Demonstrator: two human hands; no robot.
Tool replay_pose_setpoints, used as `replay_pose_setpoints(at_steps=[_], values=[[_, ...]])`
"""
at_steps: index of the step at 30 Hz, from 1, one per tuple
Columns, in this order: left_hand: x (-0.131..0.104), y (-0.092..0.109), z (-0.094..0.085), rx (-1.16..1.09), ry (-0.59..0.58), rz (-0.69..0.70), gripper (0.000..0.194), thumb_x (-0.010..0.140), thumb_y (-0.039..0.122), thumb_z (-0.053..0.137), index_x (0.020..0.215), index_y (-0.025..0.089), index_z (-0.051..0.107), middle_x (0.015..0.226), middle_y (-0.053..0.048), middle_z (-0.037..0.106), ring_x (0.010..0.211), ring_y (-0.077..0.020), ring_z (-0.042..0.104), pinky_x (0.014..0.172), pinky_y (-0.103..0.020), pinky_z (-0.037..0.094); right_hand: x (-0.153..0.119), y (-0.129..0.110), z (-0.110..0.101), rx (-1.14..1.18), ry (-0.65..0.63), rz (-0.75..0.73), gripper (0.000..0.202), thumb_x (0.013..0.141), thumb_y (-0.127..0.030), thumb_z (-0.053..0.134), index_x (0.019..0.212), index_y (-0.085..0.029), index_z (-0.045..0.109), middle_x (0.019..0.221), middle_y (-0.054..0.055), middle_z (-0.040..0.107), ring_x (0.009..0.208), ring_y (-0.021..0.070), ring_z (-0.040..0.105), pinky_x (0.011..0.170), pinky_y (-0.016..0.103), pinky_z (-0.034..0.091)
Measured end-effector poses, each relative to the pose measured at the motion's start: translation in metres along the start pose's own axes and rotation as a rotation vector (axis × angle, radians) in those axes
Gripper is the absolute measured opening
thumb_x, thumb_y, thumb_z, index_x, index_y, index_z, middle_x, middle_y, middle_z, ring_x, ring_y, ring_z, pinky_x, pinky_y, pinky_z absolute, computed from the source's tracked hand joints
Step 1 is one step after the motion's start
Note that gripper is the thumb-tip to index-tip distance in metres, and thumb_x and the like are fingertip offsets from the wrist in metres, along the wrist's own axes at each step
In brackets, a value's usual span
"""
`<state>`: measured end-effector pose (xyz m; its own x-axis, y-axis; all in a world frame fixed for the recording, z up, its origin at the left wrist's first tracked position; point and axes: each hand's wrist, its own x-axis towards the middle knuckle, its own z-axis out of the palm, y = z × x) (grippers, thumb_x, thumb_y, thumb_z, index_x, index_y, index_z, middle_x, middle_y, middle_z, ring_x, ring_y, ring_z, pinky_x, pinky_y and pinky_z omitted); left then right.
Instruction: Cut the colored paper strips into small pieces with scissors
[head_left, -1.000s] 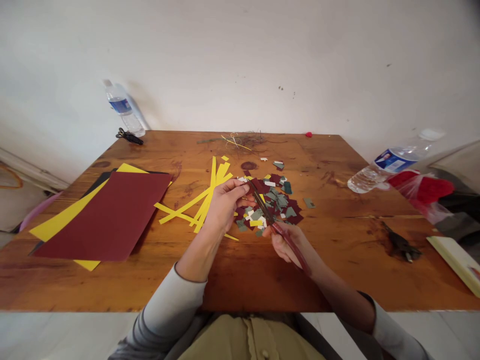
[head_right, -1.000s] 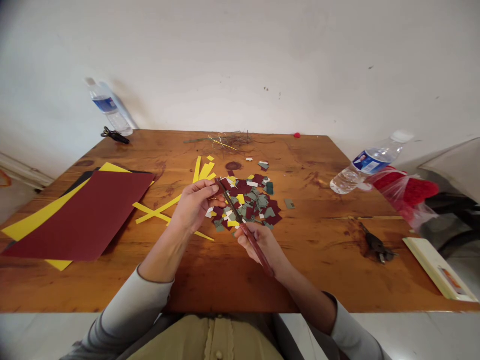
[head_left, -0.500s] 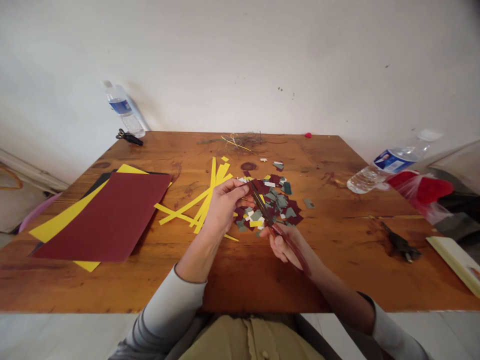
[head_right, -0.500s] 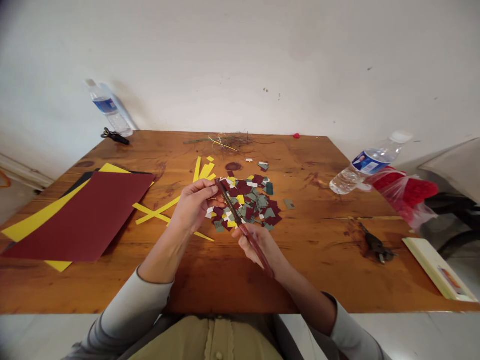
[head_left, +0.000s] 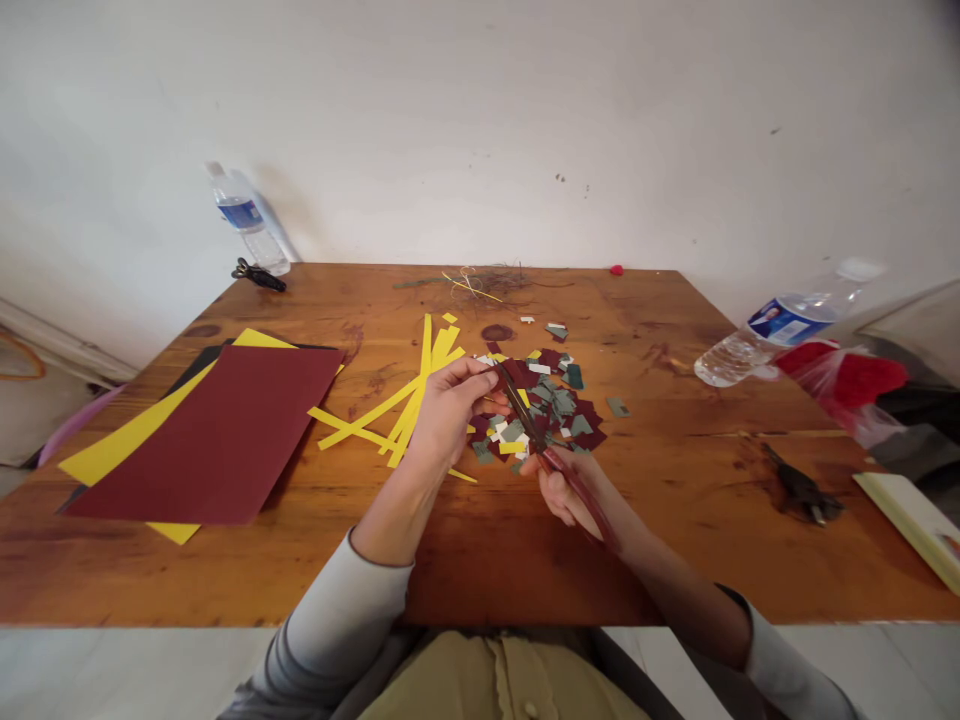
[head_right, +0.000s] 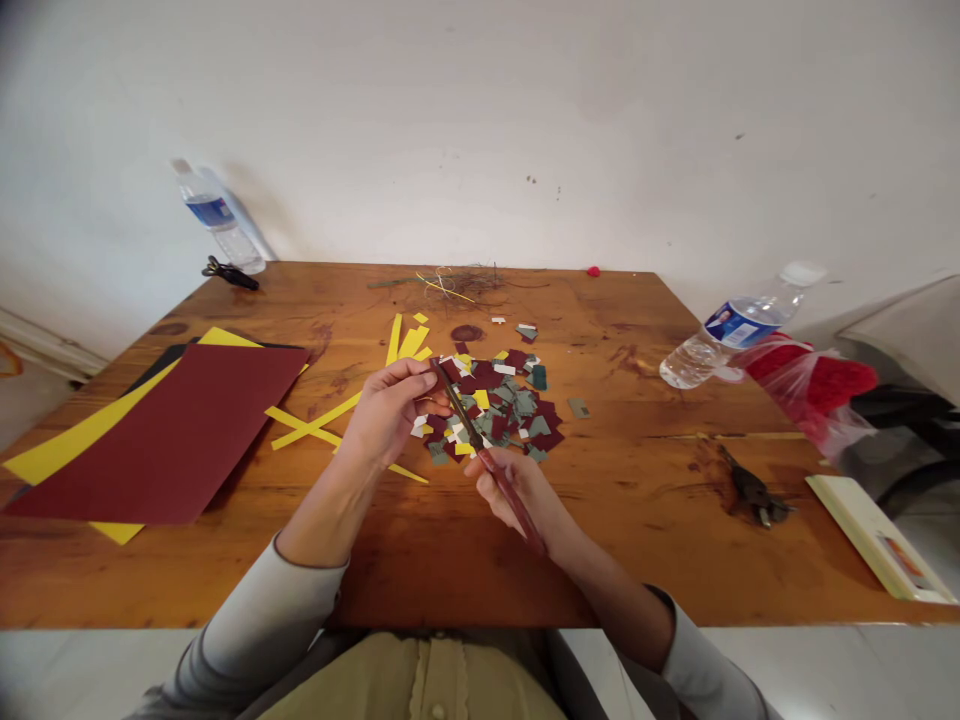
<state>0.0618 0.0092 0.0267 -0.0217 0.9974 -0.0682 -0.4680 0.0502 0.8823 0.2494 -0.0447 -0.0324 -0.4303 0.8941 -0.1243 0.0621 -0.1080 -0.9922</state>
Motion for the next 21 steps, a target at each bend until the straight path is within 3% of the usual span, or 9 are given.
replay_pose_setpoints(at_steps=[4, 12, 21], values=[[0.0003, 0.0001, -0.0011, 0.006, -0.009, -0.004, 0.024, 0.058, 0.025, 0.082, 0.068, 0.016, 0.062, 0.059, 0.002, 0.063, 0.052, -0.0108, 0.063, 0.054, -0.024, 0.059, -0.001, -0.0021, -0.0004, -0.053, 0.003, -0.051, 0.072, 0.078, -0.09, 0.059, 0.092, -0.019, 0.063, 0.055, -0.008, 0.04, 0.042, 0.0075, 0.034, 0.046, 0.025, 0.027], [0.0003, 0.0002, -0.0002, 0.005, -0.003, -0.006, 0.023, 0.058, 0.025, 0.081, 0.067, 0.015, 0.062, 0.06, 0.001, 0.063, 0.052, -0.011, 0.062, 0.053, -0.025, 0.059, -0.0003, -0.0043, 0.0019, 0.027, 0.021, 0.057, 0.073, 0.069, -0.093, 0.065, 0.083, -0.022, 0.059, 0.049, -0.011, 0.035, 0.036, 0.0066, 0.028, 0.038, 0.023, 0.021], [-0.0002, 0.0001, -0.0016, 0.004, -0.014, -0.018, 0.024, 0.063, 0.027, 0.081, 0.067, 0.016, 0.059, 0.063, 0.001, 0.061, 0.055, -0.0106, 0.063, 0.057, -0.026, 0.061, -0.0001, -0.0034, 0.0025, 0.025, 0.044, 0.003, 0.067, 0.074, -0.087, 0.067, 0.081, -0.022, 0.059, 0.048, -0.01, 0.035, 0.037, 0.0074, 0.028, 0.038, 0.025, 0.02]])
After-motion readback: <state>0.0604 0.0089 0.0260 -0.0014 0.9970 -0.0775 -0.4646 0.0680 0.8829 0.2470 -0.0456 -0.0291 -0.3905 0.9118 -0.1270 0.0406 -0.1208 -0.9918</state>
